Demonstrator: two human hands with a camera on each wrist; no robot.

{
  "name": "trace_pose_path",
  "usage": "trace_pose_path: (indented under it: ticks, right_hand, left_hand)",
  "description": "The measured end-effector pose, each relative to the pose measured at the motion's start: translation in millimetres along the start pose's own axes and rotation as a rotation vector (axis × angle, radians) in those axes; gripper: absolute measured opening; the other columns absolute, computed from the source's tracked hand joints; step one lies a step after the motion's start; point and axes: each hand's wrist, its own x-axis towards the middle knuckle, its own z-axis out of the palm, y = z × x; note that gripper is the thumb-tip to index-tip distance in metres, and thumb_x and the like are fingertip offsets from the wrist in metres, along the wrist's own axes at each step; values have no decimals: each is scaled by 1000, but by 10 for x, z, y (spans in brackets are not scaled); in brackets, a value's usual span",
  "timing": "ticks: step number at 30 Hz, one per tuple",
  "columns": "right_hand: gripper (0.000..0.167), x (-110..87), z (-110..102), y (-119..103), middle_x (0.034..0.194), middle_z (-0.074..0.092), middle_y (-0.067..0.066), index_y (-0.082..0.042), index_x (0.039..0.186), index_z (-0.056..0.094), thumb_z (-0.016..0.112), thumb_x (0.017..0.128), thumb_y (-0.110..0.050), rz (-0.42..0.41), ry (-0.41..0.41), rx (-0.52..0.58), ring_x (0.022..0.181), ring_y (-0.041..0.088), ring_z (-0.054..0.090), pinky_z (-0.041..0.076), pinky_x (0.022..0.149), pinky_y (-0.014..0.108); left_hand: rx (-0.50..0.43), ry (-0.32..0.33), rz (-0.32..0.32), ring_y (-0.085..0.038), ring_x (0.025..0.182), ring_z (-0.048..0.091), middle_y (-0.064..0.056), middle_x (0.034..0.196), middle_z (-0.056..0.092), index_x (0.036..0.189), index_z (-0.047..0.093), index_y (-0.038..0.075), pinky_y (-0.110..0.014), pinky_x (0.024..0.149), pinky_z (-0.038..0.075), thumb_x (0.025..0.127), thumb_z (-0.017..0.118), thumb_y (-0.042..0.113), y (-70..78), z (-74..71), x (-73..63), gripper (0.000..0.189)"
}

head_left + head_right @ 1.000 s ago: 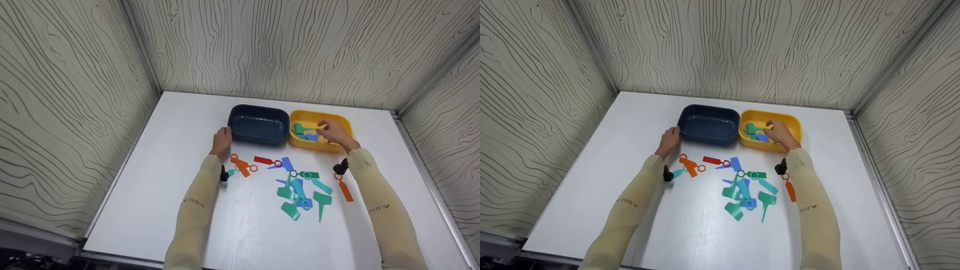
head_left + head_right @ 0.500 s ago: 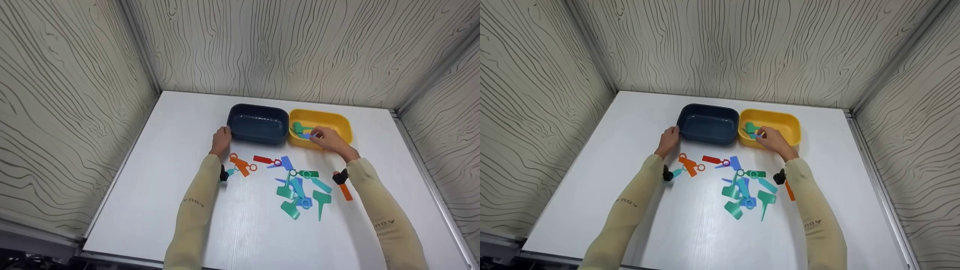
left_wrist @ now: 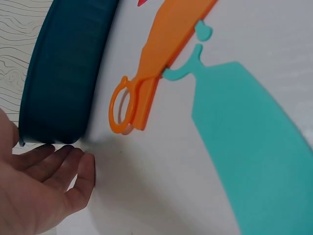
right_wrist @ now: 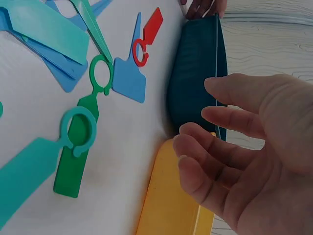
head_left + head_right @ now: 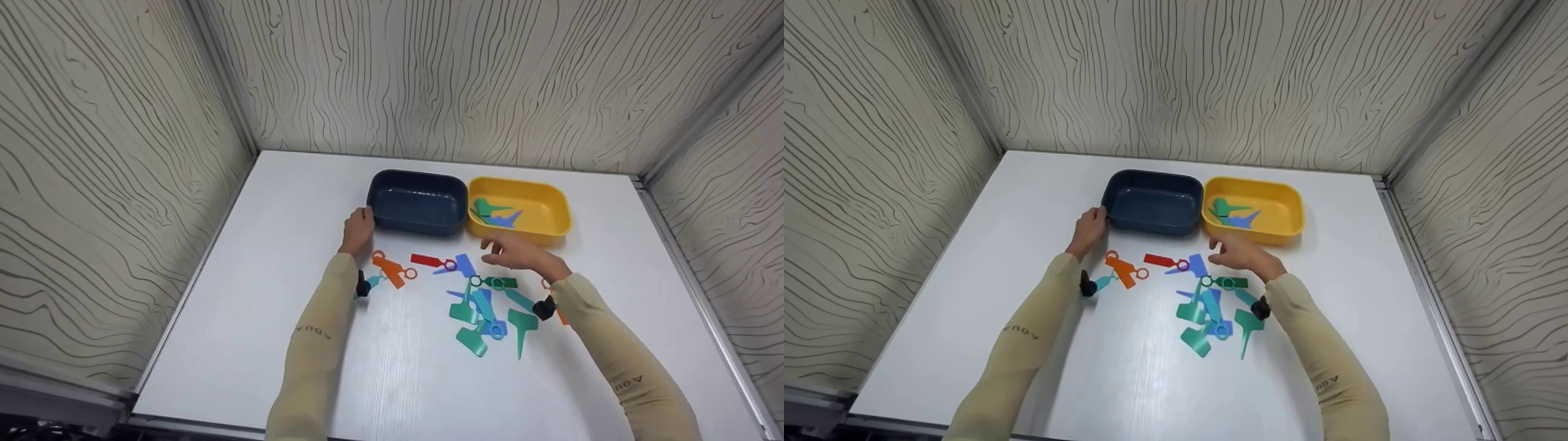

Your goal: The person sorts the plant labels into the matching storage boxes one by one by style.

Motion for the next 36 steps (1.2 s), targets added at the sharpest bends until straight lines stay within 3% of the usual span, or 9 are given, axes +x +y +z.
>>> trace_pose_path:
  ticks: [16,23,30,36]
  right_hand:
    - [31,-16,446,-255,94,65,3,-12,120,64,68,92,-26,-76,-149,-72,83,18,56,52,77,34]
    - [31,-45,698,-347,94,65,-2,-15,121,64,70,91,-26,-39,-220,-78,82,17,56,51,80,33]
    - [38,-86,826,-428,95,60,0,-18,122,62,74,88,-27,27,-215,-138,88,20,54,50,85,37]
    - [45,-114,883,-479,96,57,0,-20,122,59,78,83,-31,70,-214,-171,87,19,53,50,80,36]
  left_hand:
    - [32,15,-4,-30,123,56,-16,128,61,131,55,3,-43,104,44,106,29,39,25,16,9,51]
    - [21,9,-26,-30,125,55,-15,132,59,134,53,4,-43,106,43,106,29,41,14,17,6,52]
    - [29,14,-24,-30,124,56,-15,130,60,132,55,4,-43,105,44,106,29,40,5,28,27,51]
    - [30,15,-13,-30,123,56,-16,129,60,130,55,4,-43,104,44,106,29,40,5,18,13,51]
